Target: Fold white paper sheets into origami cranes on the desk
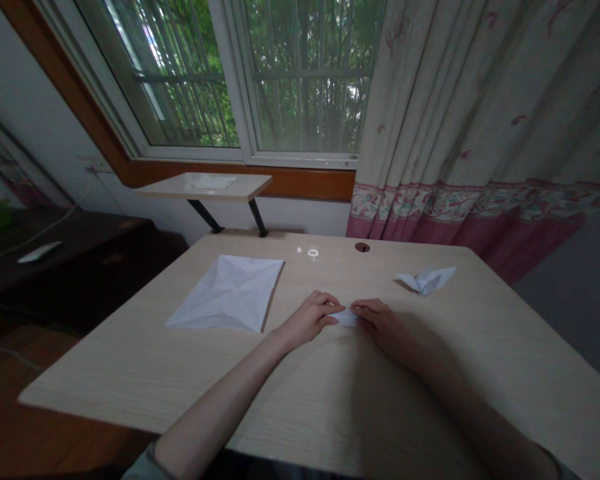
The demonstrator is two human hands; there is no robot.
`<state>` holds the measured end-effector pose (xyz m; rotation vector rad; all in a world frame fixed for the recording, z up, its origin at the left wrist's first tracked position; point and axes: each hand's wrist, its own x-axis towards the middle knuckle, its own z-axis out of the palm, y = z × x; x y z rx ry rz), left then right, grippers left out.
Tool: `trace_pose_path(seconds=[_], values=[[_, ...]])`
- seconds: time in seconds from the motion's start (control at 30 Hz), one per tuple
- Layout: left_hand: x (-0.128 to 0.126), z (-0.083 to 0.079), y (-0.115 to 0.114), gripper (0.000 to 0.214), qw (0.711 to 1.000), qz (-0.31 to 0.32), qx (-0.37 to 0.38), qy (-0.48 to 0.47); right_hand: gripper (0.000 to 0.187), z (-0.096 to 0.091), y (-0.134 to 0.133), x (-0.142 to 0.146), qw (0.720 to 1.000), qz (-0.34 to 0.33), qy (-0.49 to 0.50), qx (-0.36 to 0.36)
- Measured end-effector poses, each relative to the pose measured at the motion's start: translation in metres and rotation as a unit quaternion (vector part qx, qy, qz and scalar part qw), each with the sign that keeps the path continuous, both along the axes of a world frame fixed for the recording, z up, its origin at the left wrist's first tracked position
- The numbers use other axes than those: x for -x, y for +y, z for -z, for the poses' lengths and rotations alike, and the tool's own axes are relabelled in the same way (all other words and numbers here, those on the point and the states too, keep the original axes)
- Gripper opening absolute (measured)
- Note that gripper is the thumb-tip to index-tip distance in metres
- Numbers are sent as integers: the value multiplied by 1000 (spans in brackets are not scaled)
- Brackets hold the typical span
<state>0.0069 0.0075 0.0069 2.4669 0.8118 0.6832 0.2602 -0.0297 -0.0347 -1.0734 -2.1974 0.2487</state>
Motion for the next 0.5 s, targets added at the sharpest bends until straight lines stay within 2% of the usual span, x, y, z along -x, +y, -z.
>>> trace_pose_path(seconds=[0.3, 0.5], values=[[1, 3, -3, 30, 999, 28, -35, -8, 43, -8, -4, 4, 999, 8, -8, -31], [-1, 2, -7, 28, 999, 26, -28, -8, 51, -8, -6, 3, 1000, -1, -15, -7]])
